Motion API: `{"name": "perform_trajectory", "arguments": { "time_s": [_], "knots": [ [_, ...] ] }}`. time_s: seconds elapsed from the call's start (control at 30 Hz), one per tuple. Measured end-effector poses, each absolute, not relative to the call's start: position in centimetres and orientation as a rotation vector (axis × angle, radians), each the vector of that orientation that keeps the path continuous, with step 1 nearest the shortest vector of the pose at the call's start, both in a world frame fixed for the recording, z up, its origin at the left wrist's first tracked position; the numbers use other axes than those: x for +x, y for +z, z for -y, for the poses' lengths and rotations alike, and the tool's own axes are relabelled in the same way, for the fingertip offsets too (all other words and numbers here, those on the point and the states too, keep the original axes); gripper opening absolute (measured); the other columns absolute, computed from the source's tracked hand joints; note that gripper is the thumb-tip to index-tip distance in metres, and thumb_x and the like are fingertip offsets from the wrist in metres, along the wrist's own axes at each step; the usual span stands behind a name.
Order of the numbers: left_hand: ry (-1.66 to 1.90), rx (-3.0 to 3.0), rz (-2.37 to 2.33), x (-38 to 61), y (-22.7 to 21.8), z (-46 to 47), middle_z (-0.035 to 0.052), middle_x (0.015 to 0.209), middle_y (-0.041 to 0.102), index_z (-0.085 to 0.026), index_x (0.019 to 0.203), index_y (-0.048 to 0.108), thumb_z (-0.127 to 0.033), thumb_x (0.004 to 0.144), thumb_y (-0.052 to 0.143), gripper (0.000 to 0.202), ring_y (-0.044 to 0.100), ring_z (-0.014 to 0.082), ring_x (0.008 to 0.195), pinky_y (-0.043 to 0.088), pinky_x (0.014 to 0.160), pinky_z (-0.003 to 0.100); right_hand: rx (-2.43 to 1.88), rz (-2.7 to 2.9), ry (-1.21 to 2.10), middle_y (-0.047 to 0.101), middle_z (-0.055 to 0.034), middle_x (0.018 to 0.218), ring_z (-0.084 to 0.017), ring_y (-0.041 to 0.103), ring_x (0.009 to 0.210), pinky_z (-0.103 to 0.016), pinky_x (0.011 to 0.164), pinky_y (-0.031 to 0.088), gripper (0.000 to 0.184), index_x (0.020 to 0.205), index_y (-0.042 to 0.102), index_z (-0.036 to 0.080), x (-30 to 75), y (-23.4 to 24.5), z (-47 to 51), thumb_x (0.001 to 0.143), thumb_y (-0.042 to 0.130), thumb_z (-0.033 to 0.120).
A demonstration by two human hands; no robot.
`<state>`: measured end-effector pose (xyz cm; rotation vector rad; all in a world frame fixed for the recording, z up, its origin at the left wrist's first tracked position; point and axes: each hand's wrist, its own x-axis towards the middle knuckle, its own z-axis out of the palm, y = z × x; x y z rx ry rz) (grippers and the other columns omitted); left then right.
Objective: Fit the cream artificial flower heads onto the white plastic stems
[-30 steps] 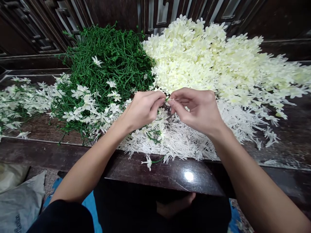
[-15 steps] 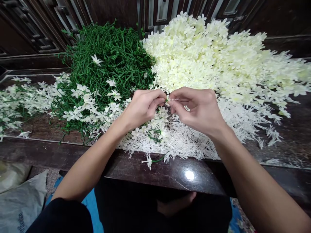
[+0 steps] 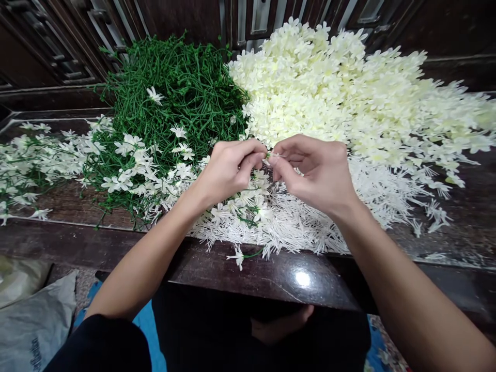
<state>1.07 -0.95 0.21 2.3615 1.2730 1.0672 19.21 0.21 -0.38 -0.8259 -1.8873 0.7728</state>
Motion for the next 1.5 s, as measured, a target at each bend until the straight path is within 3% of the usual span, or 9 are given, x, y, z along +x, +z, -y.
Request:
{"name": "perform_trajectory", "arguments": {
  "time_s": [0.3,0.53,0.67,0.8,0.97,1.13,1.27,1.4,1.5],
  "knots": [
    [1.050,2.075,-1.579,0.2,2.1,0.9,0.0007,0.055,0.059,-0.017,0.066,0.066,-0.043,0.100,0.042,0.049,0.053,0.0115,0.053,0.041,0.058,0.027,-0.990,1.731,0.722,0.067,-0.0023,0.071,-0.015,0.061,0.058,-0.032,0.056,0.054,0.012,0.083,0.066,0.021,19.3,0.0,-0.9,0.090,0.065,0.031],
    [0.644,2.106,-1.788,-0.5,1.6,0.5,-0.0032,0.054,0.061,-0.019,0.106,0.066,-0.030,0.089,0.058,0.022,0.061,0.0182,0.062,0.047,0.078,0.037,-1.214,1.865,0.596,0.072,-0.0056,0.080,-0.019,0.067,0.072,-0.037,0.067,0.057,0.011,0.088,0.071,0.017,19.8,-0.6,-1.6,0.085,0.061,0.016],
    [0.427,2.254,-1.763,-0.7,1.6,0.5,0.0050,0.086,0.072,-0.017,0.113,0.064,-0.021,0.087,0.058,0.027,0.063,0.0259,0.095,0.047,0.086,0.040,-1.320,1.828,0.507,0.072,-0.0073,0.080,-0.020,0.067,0.072,-0.037,0.067,0.056,0.015,0.089,0.072,0.014,20.2,-0.6,-2.0,0.083,0.058,0.016],
    [0.251,2.321,-1.628,-0.9,1.2,0.5,0.0104,0.126,0.065,-0.018,0.129,0.056,-0.014,0.091,0.047,0.039,0.054,0.0284,0.122,0.047,0.096,0.042,-1.383,1.815,0.462,0.071,-0.0077,0.079,-0.021,0.066,0.071,-0.038,0.065,0.055,0.015,0.087,0.072,0.016,20.7,-0.9,-2.6,0.081,0.058,0.016],
    [0.153,2.294,-1.612,-1.1,0.6,0.6,0.0146,0.136,0.060,-0.016,0.138,0.049,-0.015,0.092,0.042,0.046,0.047,0.0337,0.130,0.045,0.101,0.050,-1.439,1.820,0.422,0.070,-0.0081,0.077,-0.023,0.064,0.066,-0.043,0.065,0.053,0.011,0.083,0.071,0.018,21.2,-1.7,-3.2,0.078,0.061,0.016],
    [0.170,2.336,-1.732,-1.1,0.9,0.8,0.0169,0.126,0.064,-0.014,0.139,0.050,-0.014,0.090,0.044,0.050,0.046,0.0388,0.125,0.043,0.099,0.057,-1.423,1.857,0.454,0.071,-0.0089,0.077,-0.026,0.067,0.072,-0.046,0.069,0.055,0.010,0.083,0.069,0.018,21.3,-2.1,-3.3,0.078,0.061,0.017],
    [0.265,2.247,-1.813,-0.8,1.4,0.6,0.0177,0.104,0.068,-0.008,0.141,0.047,-0.009,0.088,0.042,0.052,0.052,0.0359,0.120,0.048,0.089,0.046,-1.425,1.892,0.507,0.072,-0.0124,0.084,-0.028,0.068,0.078,-0.046,0.066,0.057,0.012,0.087,0.069,0.016,21.1,-2.1,-3.2,0.081,0.059,0.019],
    [0.797,2.237,-1.851,-0.4,1.6,0.2,0.0065,0.072,0.064,-0.011,0.114,0.063,-0.024,0.094,0.048,0.028,0.060,0.0233,0.081,0.048,0.079,0.038,-1.431,1.891,0.493,0.072,-0.0124,0.085,-0.028,0.069,0.079,-0.045,0.066,0.058,0.012,0.088,0.070,0.016,20.9,-2.0,-3.0,0.082,0.061,0.018],
    [1.132,2.209,-1.841,-0.6,1.5,0.0,-0.0034,0.050,0.047,-0.018,0.087,0.063,-0.031,0.094,0.051,0.019,0.045,0.0146,0.053,0.044,0.068,0.034,-1.412,1.888,0.493,0.073,-0.0109,0.082,-0.026,0.069,0.076,-0.043,0.064,0.059,0.012,0.087,0.071,0.016,20.8,-2.0,-3.0,0.080,0.062,0.018]
  ]
}}
